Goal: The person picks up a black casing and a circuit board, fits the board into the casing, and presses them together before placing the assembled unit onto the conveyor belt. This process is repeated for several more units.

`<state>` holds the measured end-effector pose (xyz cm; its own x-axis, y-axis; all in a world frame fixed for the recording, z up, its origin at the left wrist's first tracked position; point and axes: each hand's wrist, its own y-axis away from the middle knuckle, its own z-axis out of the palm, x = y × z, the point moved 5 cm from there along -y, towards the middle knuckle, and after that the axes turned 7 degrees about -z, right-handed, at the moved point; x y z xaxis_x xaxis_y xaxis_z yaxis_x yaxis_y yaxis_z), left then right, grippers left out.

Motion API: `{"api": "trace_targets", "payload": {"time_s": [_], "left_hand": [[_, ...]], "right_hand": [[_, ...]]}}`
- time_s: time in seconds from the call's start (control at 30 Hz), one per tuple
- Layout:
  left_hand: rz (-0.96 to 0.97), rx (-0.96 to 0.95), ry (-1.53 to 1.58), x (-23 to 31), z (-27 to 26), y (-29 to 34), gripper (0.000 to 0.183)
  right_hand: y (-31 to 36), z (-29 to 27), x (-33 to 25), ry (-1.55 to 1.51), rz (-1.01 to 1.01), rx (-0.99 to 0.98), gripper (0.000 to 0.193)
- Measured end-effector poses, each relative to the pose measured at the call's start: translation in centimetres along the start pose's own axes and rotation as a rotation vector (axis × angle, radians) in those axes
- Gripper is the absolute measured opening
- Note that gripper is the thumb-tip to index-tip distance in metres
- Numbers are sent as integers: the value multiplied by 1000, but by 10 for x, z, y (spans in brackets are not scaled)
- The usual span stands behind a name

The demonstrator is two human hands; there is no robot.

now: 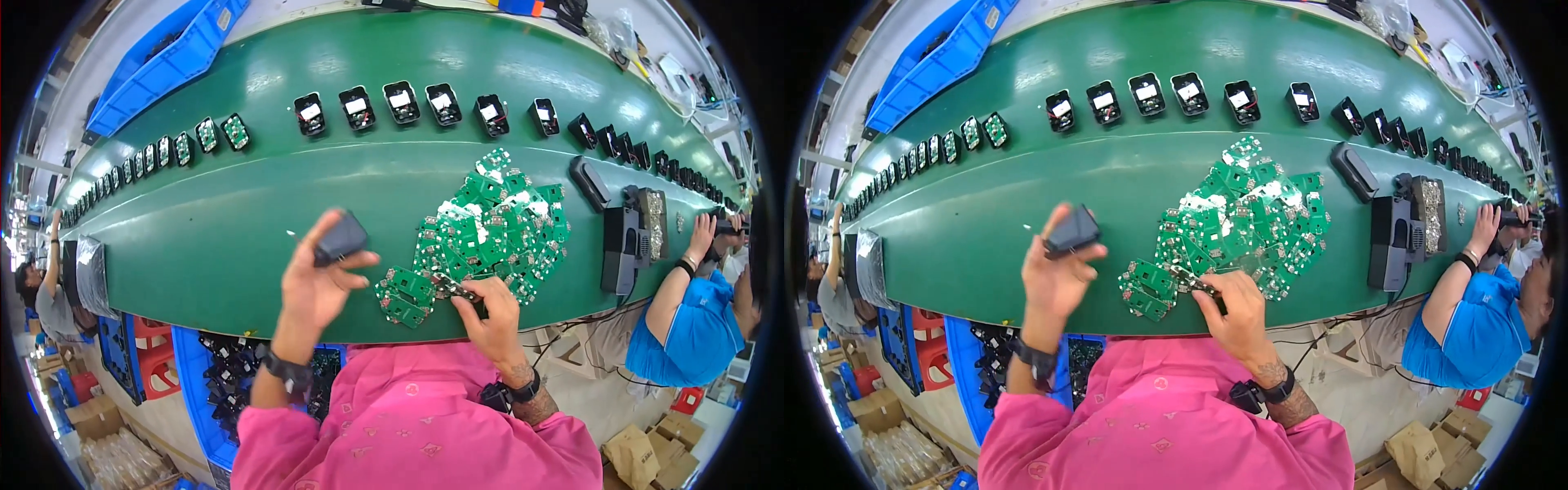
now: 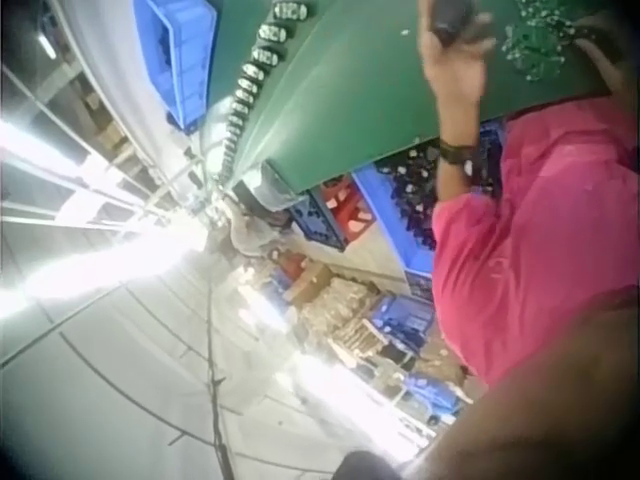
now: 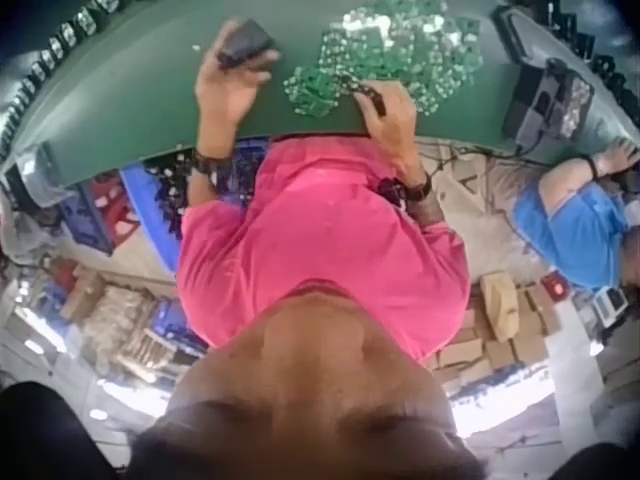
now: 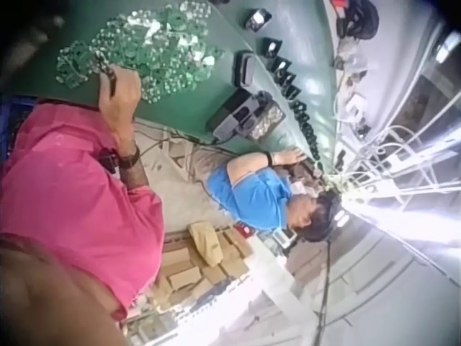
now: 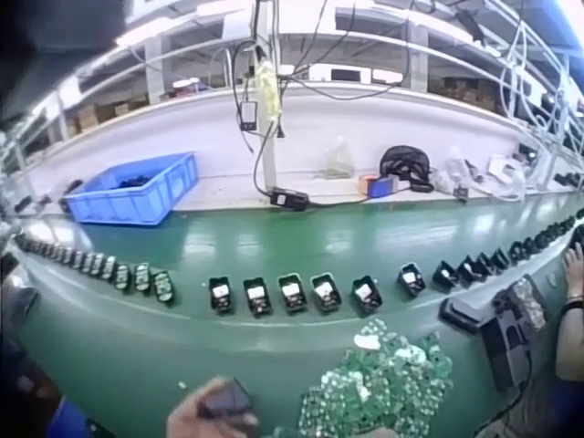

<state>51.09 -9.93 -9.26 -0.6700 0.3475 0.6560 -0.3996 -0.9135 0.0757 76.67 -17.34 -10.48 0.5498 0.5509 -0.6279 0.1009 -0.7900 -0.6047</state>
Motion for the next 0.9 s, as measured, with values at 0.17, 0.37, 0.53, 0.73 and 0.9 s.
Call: {"api": "trace_targets", "payload": {"time_s": [0.17,0.37,0.53,0.73,0.9], "left_hand": [[-59,59,442,-63,9,16,42],[-157,20,-499,-66,50,13,31],[186,78,-1082,-64,77,14,31],[232,69,-1132,-66,78,16,21],[211,98,-1123,-66,76,15,21]], "right_hand": [[12,-8,5,-191,185,-13,22],[7,-26,13,-693,493,270,18],[-21,-9,-16,-942,544,42,22],[-25,0,-17,-956,523,24,22],[-22,0,-13,-898,518,-77,21]]}}
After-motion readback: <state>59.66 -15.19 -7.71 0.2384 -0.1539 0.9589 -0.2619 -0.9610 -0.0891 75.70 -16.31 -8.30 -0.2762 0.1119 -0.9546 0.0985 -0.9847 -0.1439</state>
